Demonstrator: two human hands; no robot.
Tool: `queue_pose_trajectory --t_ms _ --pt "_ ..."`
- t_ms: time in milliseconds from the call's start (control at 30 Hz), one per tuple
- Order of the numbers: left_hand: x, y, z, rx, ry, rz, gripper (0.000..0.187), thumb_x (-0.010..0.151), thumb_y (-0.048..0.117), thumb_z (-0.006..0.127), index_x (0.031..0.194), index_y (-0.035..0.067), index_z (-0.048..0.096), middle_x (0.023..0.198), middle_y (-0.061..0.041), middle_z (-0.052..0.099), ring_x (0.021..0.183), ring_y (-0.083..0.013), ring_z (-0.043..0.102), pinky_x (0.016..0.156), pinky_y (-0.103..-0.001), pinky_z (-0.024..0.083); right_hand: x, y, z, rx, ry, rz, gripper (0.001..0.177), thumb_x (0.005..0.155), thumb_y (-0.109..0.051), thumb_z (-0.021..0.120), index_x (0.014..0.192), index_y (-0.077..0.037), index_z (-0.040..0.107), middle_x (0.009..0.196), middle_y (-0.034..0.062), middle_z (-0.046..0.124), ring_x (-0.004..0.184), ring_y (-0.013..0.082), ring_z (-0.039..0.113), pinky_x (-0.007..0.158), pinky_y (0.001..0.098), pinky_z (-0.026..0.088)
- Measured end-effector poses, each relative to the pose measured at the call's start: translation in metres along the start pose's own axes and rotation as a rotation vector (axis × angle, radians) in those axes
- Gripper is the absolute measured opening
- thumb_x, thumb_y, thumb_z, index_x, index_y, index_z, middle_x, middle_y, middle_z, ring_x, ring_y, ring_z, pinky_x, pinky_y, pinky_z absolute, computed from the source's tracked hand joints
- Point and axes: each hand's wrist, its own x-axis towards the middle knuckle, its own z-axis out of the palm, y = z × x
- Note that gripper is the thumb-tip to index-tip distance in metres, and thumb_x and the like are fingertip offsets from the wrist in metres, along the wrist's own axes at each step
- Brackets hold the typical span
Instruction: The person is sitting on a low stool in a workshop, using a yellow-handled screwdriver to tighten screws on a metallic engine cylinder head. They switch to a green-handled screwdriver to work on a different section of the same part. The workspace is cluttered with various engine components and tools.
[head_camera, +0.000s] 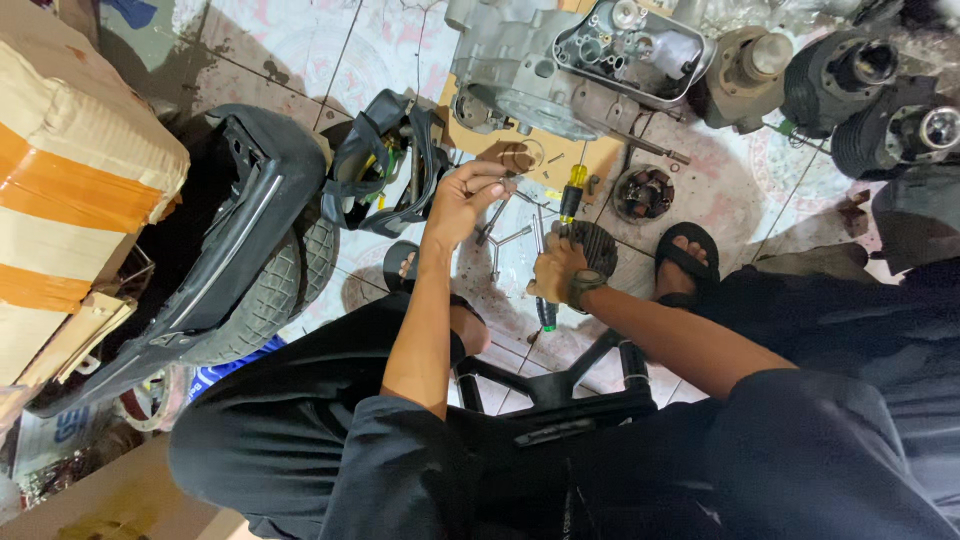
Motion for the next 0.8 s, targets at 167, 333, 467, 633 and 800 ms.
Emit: queue_pose_trajectory --t_ms 167,333,467,633,800 --pt "-0.003 0.005 0.001 0.017 -0.033 0.049 0.023 0.084 0.001 0.067 0.107 0.005 0.065 0.091 -0.008 0.071 0.08 -0.01 0.067 0.078 -0.024 0.055 -0.012 0.008 -0.046 0.152 -0.085 -0.121 0.043 0.059 -0.04 0.066 0.083 -0.004 0.065 0.107 0.0149 0.047 0.082 0.0344 0.059 0.068 0.0455 0.047" --pt "-0.003 0.017 0.008 0.118 -0.068 0.098 0.02 0.084 0.0 0.067 0.103 0.007 0.068 0.092 -0.007 0.071 0.082 -0.0089 0.064 0.08 -0.027 0.053 -0.033 0.028 -0.142 0.355 -0.096 -0.177 0.041 0.059 -0.029 0.069 0.087 -0.003 0.055 0.091 0.0165 0.054 0.07 0.0378 0.064 0.058 0.0431 0.052" --pt "-0.004 0.037 0.022 0.144 -0.094 0.101 0.018 0.085 0.002 0.066 0.102 0.006 0.068 0.094 -0.008 0.07 0.085 -0.011 0.064 0.08 -0.029 0.053 -0.056 0.048 -0.273 0.494 -0.083 -0.253 0.053 0.06 -0.033 0.08 0.094 -0.005 0.051 0.083 0.0189 0.063 0.076 0.0394 0.066 0.063 0.0455 0.052" --pt "0.003 0.033 0.04 0.064 -0.135 0.08 0.015 0.085 0.002 0.065 0.1 0.003 0.068 0.088 -0.01 0.069 0.078 -0.0136 0.065 0.077 -0.029 0.053 -0.06 0.067 -0.396 0.393 -0.275 0.048 0.063 0.069 -0.033 0.079 0.115 -0.001 0.051 0.097 0.0258 0.064 0.082 0.043 0.067 0.073 0.0516 0.055" --pt "0.008 0.031 0.063 0.061 -0.133 0.083 0.013 0.087 0.006 0.063 0.099 0.004 0.067 0.084 -0.011 0.068 0.074 -0.0145 0.064 0.075 -0.029 0.053 -0.057 0.098 -0.396 0.278 -0.24 -0.069 0.062 0.084 -0.048 0.057 0.117 0.002 0.042 0.095 0.0315 0.064 0.088 0.0528 0.062 0.073 0.0623 0.048"
